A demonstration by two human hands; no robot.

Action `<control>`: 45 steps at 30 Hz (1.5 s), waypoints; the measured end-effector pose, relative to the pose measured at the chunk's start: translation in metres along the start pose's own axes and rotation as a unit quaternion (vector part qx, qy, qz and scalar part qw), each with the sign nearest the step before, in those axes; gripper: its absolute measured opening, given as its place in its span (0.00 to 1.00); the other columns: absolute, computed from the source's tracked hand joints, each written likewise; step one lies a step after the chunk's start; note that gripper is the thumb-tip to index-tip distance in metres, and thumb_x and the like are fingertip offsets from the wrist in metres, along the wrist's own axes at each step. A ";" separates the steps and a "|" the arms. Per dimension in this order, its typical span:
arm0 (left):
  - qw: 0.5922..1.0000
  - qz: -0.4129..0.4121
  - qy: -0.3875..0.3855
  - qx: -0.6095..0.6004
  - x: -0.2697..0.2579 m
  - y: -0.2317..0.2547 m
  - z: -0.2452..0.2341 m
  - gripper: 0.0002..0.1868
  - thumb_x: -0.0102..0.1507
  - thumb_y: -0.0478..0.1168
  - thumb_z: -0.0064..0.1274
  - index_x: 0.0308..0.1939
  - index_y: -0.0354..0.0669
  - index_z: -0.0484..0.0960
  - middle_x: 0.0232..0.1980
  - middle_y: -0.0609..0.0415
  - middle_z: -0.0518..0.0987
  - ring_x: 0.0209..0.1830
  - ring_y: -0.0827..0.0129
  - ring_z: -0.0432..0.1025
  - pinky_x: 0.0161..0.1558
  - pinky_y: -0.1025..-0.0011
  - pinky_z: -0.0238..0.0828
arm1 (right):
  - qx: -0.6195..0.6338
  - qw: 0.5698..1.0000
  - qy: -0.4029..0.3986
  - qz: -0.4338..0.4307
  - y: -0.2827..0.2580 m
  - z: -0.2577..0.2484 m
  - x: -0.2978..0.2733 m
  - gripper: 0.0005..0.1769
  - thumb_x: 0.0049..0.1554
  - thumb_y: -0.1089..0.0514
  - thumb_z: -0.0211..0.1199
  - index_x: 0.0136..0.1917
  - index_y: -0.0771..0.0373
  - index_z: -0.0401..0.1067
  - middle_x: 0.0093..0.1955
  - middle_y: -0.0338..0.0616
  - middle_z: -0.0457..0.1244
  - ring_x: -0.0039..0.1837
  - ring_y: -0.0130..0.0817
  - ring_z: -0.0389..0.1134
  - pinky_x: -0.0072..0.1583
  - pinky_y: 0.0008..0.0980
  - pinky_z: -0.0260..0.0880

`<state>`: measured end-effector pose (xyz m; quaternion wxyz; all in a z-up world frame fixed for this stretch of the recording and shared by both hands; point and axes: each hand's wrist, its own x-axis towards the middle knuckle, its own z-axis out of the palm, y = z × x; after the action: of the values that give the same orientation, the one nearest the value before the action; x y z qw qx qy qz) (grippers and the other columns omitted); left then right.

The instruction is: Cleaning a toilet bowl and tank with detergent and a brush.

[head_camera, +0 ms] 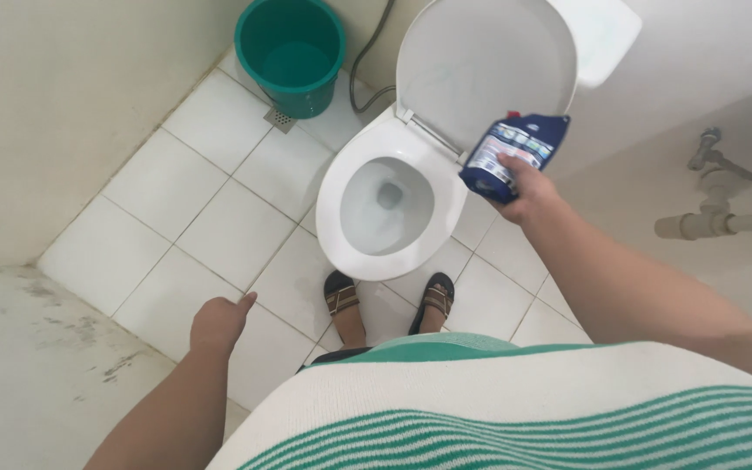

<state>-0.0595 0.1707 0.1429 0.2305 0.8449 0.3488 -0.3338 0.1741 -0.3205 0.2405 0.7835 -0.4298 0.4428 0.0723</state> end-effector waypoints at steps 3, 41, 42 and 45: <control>1.000 0.006 0.001 0.008 0.000 -0.002 -0.004 0.35 0.65 0.67 0.50 0.34 0.34 0.88 0.43 0.38 0.85 0.48 0.48 0.78 0.52 0.53 0.73 | 0.007 0.999 -0.037 0.021 -0.002 0.045 0.021 0.25 0.56 0.66 0.66 0.66 0.57 0.68 0.61 0.50 0.70 0.62 0.51 0.75 0.61 0.59 0.78; 0.981 -0.076 -0.008 -0.178 0.214 0.087 0.318 0.25 0.68 0.50 0.51 0.45 0.24 0.83 0.40 0.35 0.84 0.40 0.47 0.79 0.46 0.56 0.74 | -0.336 0.921 -0.153 -0.126 -0.034 0.000 0.117 0.24 0.54 0.69 0.65 0.63 0.66 0.67 0.58 0.51 0.71 0.57 0.48 0.78 0.54 0.48 0.81; 0.992 -0.026 0.015 -0.121 0.229 0.082 0.339 0.26 0.70 0.52 0.50 0.45 0.24 0.83 0.42 0.35 0.84 0.42 0.47 0.77 0.47 0.57 0.73 | -0.350 0.919 -0.126 -0.134 -0.032 -0.007 0.125 0.24 0.54 0.69 0.66 0.63 0.67 0.67 0.58 0.51 0.71 0.57 0.47 0.78 0.55 0.48 0.81; 0.982 -0.035 0.013 -0.183 0.207 0.100 0.334 0.25 0.71 0.51 0.50 0.49 0.27 0.82 0.48 0.39 0.83 0.45 0.50 0.76 0.48 0.59 0.72 | -0.352 0.918 -0.112 -0.147 -0.027 -0.037 0.142 0.24 0.54 0.68 0.68 0.64 0.67 0.68 0.59 0.50 0.71 0.58 0.46 0.78 0.56 0.47 0.83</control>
<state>-0.0095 -0.0123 -0.2154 0.3650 0.7798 0.4364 -0.2613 0.2490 -0.4022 0.1402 0.6280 -0.7271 0.2300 0.1550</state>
